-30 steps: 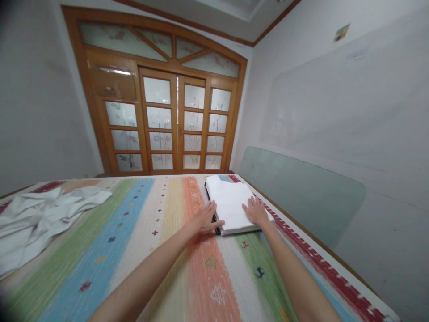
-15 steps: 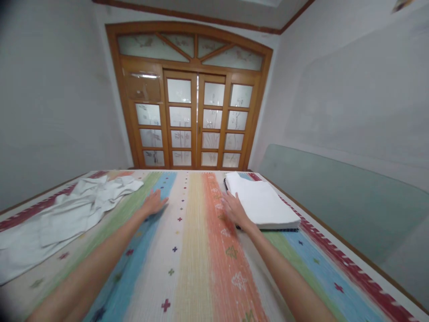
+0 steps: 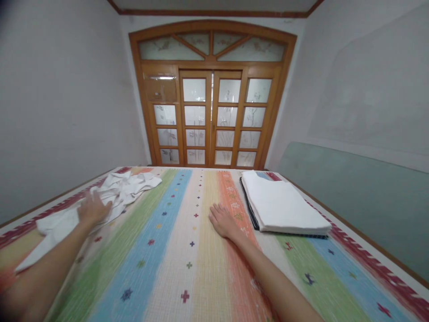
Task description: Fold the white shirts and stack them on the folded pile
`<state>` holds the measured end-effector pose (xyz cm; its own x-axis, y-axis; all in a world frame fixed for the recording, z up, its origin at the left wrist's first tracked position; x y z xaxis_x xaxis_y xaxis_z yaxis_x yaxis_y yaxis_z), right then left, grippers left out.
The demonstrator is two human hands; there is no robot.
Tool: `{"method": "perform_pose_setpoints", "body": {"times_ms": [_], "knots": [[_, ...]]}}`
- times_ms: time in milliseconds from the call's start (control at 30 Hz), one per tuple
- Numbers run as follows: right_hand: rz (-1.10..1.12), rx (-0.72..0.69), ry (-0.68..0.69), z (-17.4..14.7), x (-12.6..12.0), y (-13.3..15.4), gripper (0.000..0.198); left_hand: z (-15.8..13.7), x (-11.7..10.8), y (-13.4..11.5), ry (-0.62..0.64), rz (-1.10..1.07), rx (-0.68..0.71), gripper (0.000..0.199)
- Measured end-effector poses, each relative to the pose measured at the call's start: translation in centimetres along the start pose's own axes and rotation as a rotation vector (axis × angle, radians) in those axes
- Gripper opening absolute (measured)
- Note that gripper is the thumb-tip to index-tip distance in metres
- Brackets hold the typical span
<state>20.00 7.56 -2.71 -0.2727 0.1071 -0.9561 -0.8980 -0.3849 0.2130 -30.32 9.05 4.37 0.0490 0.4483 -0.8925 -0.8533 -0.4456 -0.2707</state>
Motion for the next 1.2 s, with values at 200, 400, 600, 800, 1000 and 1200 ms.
{"method": "perform_pose_setpoints", "body": {"times_ms": [200, 400, 600, 800, 1000, 1200], "knots": [[-0.025, 0.006, -0.024, 0.0, -0.1, 0.1, 0.057, 1.4, -0.3, 0.2, 0.167, 0.127, 0.104, 0.08], [-0.029, 0.024, -0.011, 0.0, -0.4, 0.5, 0.056, 2.0, 0.8, -0.8, 0.331, 0.138, 0.043, 0.066], [0.004, 0.104, 0.05, 0.0, -0.5, 0.7, 0.056, 0.3, 0.9, -5.5, 0.3, 0.067, 0.184, 0.042], [0.091, 0.24, 0.063, 0.1, -0.3, 1.3, 0.054, -5.8, 0.7, -14.1, 0.266, -0.044, 0.427, 0.032], [0.459, 0.205, 0.038, 0.8, 0.4, 2.9, 0.047, -13.7, -1.0, -21.8, 0.428, -0.38, 0.731, 0.026], [1.107, 0.093, -0.028, 1.4, -0.2, 6.1, 0.056, -20.3, -3.3, -24.1, 0.646, -0.662, 1.094, 0.027]]}}
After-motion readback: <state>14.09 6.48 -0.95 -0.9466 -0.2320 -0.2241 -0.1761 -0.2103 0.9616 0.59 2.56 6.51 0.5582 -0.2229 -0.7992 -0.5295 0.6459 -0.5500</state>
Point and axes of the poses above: each hand's wrist, its own z-axis towards the middle knuckle, its own x-axis out of the palm, y = z × x, the point moved 6 cm from there along z, towards the middle knuckle
